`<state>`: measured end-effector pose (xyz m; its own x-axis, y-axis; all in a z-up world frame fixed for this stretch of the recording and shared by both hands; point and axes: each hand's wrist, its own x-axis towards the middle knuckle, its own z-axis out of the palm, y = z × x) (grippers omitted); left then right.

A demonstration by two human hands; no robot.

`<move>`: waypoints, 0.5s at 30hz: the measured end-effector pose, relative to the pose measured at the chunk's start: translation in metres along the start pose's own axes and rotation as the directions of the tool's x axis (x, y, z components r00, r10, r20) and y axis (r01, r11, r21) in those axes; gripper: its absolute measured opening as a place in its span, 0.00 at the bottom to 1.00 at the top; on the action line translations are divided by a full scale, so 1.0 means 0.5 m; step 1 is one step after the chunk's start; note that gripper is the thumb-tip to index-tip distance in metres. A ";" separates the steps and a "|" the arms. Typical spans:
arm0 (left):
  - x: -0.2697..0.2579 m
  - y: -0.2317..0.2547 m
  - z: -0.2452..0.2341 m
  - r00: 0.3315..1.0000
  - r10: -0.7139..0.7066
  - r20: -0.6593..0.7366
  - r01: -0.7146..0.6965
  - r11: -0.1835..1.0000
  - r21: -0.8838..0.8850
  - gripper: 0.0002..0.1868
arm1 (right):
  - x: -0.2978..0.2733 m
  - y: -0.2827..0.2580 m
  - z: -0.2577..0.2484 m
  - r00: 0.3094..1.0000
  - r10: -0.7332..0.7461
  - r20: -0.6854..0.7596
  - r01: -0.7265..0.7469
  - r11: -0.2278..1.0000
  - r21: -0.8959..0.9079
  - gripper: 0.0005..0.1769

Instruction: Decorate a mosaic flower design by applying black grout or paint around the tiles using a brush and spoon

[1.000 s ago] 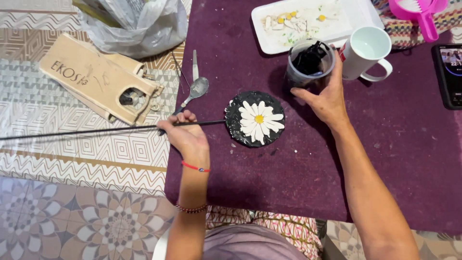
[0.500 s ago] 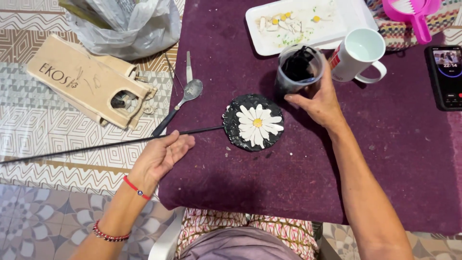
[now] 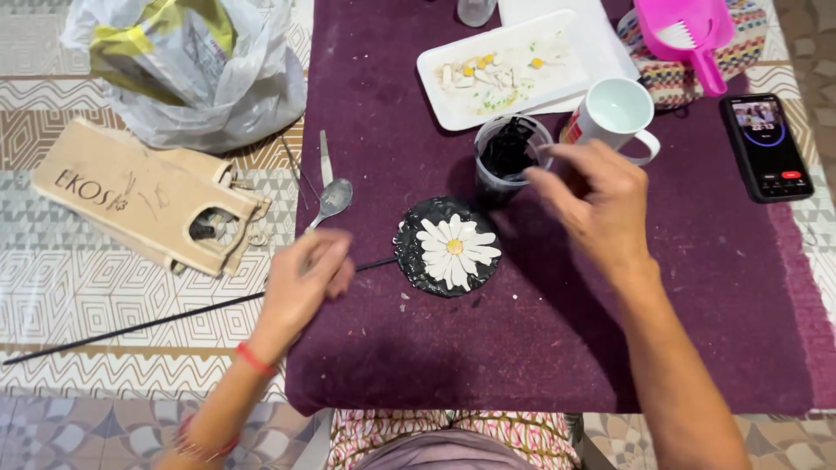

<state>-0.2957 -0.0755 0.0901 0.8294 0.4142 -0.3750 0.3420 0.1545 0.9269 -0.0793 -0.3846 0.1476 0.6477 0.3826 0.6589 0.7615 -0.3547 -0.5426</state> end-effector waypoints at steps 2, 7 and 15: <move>0.044 0.056 0.064 0.875 0.483 0.028 -0.453 0.799 0.395 0.22 | 0.029 -0.004 -0.006 0.966 0.016 0.256 0.014 0.993 -0.115 0.15; 0.179 0.127 0.256 0.715 0.593 0.371 -0.679 0.714 0.167 0.67 | 0.117 -0.042 -0.004 0.769 0.303 0.563 0.019 0.870 -0.493 0.15; 0.260 0.128 0.346 0.690 0.421 0.588 -0.669 0.681 0.297 0.65 | 0.158 -0.060 -0.015 0.583 0.547 0.601 -0.053 0.764 -0.644 0.11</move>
<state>-0.0895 -0.1667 0.0982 0.9765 -0.1767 0.1237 -0.1906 -0.4383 0.8784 -0.0512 -0.3499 0.2197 0.8096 0.5417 -0.2261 0.5302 -0.8401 -0.1140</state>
